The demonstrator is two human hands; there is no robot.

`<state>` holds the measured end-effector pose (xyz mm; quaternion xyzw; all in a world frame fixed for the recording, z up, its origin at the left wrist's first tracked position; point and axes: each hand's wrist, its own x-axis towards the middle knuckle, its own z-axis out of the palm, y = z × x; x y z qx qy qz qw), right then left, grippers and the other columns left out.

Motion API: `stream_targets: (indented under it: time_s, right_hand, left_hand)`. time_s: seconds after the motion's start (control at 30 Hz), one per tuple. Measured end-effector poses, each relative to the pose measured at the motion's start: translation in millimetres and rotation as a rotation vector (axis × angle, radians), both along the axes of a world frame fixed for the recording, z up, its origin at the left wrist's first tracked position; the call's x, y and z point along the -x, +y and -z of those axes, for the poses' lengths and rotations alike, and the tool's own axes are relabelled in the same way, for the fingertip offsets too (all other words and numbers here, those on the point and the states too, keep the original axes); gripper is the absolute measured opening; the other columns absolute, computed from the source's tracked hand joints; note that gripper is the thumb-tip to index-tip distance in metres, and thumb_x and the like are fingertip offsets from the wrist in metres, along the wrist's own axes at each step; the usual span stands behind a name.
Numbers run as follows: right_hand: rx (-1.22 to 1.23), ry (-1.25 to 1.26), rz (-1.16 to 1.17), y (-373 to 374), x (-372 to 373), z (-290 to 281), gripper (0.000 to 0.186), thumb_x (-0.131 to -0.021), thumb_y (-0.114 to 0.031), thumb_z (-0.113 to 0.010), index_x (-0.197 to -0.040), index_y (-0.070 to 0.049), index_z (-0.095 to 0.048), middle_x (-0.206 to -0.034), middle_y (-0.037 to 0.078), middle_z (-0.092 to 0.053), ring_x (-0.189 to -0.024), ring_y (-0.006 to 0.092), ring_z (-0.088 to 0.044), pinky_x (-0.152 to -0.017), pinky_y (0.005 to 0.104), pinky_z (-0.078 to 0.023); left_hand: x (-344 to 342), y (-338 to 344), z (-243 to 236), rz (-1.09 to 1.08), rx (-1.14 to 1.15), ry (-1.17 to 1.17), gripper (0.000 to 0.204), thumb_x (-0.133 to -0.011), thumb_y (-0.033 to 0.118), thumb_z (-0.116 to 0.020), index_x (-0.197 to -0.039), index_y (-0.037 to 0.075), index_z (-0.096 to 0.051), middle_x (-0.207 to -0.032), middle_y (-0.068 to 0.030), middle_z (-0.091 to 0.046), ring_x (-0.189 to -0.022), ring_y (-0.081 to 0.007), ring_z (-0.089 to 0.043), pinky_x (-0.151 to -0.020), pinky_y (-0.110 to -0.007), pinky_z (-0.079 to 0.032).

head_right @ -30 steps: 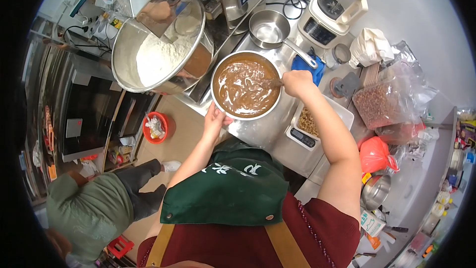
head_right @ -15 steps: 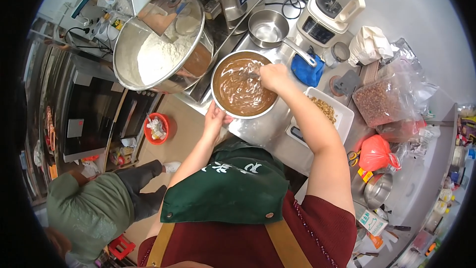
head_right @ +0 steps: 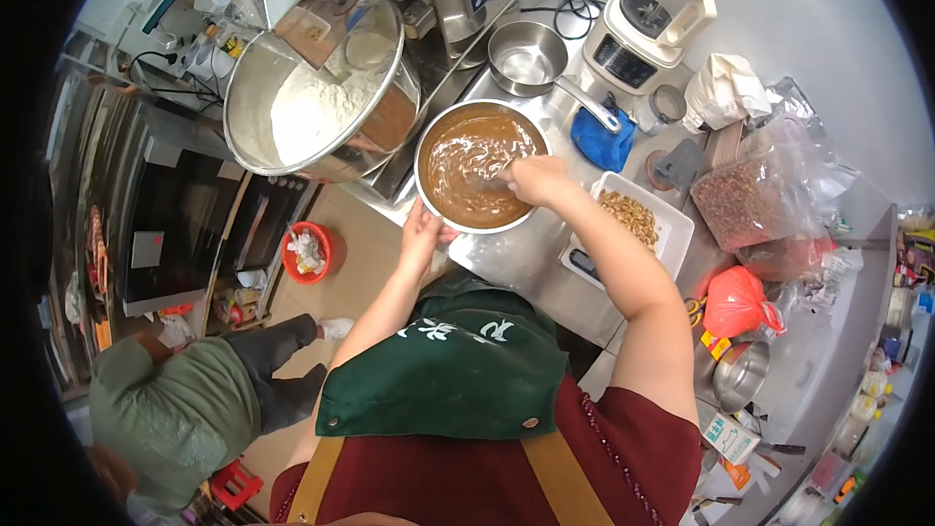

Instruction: Whisking a liquid mixture in a bowl, pouring it into a commercial mixer containing flour, and then washing the bowl and whisk in a sink.

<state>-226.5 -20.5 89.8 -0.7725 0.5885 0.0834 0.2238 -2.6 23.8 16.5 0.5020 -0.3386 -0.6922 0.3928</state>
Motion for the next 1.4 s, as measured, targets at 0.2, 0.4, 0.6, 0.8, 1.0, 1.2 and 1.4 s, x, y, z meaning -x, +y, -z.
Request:
stream_targets:
  time_s: [0.2,0.4,0.6,0.8,1.0,1.2,1.4]
  right_hand:
    - [0.203,0.193,0.174,-22,16,-9,0.016,-0.075,-0.017,-0.051,-0.081,-0.014,-0.065,-0.076,0.011,-0.062,-0.071,0.0271,-0.061,-0.059,0.0372,-0.048]
    - [-0.272,0.281,0.016,-10,32,-54,0.027,-0.071,-0.012,-0.050,-0.092,-0.021,-0.064,-0.092,0.007,-0.062,-0.087,0.0245,-0.059,-0.069,0.0344,-0.047]
    - [-0.119,0.095,0.070,1,-8,-12,0.027,-0.074,-0.018,-0.053,-0.099,-0.026,-0.061,-0.087,0.009,-0.062,-0.085,0.0249,-0.059,-0.070,0.0370,-0.047]
    - [0.017,0.203,0.103,-19,12,-22,0.023,-0.075,-0.017,-0.052,-0.094,-0.021,-0.063,-0.084,0.009,-0.062,-0.081,0.0250,-0.060,-0.066,0.0367,-0.048]
    - [-0.019,0.174,0.048,-7,-9,-20,0.026,-0.073,-0.012,-0.051,-0.094,-0.021,-0.063,-0.084,0.009,-0.063,-0.082,0.0249,-0.060,-0.067,0.0353,-0.048]
    - [-0.145,0.202,-0.039,1,10,-36,0.023,-0.072,-0.014,-0.052,-0.092,-0.020,-0.063,-0.084,0.008,-0.063,-0.082,0.0252,-0.060,-0.066,0.0365,-0.048]
    - [0.003,0.151,0.124,-5,10,-19,0.021,-0.074,-0.015,-0.051,-0.092,-0.017,-0.062,-0.083,0.010,-0.062,-0.082,0.0260,-0.060,-0.066,0.0376,-0.047]
  left_hand:
    - [1,-1,-3,0.014,-0.008,-0.014,0.060,-0.084,-0.001,-0.040,-0.133,0.001,-0.006,-0.086,-0.0099,-0.056,-0.064,-0.0161,-0.059,-0.056,-0.023,-0.051]
    - [0,0,0,-0.008,-0.008,-0.002,0.059,-0.083,-0.001,-0.040,-0.133,0.001,-0.009,-0.086,-0.0098,-0.056,-0.065,-0.0163,-0.059,-0.056,-0.023,-0.051]
    - [0,0,-1,-0.005,-0.014,-0.011,0.056,-0.085,0.000,-0.038,-0.133,0.004,-0.011,-0.082,-0.0084,-0.055,-0.062,-0.0157,-0.059,-0.055,-0.024,-0.051]
    - [-1,0,4,-0.017,-0.008,0.019,0.056,-0.085,0.002,-0.040,-0.134,0.004,-0.011,-0.081,-0.0085,-0.055,-0.062,-0.0162,-0.059,-0.055,-0.024,-0.051]
    - [1,0,-3,-0.003,-0.008,-0.017,0.056,-0.086,0.004,-0.040,-0.134,0.005,-0.012,-0.081,-0.0086,-0.056,-0.062,-0.0161,-0.059,-0.056,-0.024,-0.051]
    - [-1,0,2,-0.011,-0.001,0.020,0.057,-0.083,0.000,-0.040,-0.133,0.005,-0.015,-0.087,-0.0086,-0.057,-0.064,-0.0151,-0.059,-0.057,-0.022,-0.051]
    - [-3,0,1,0.031,-0.007,-0.002,0.057,-0.082,-0.001,-0.040,-0.133,0.005,-0.014,-0.091,-0.0095,-0.057,-0.064,-0.0146,-0.058,-0.057,-0.022,-0.051]
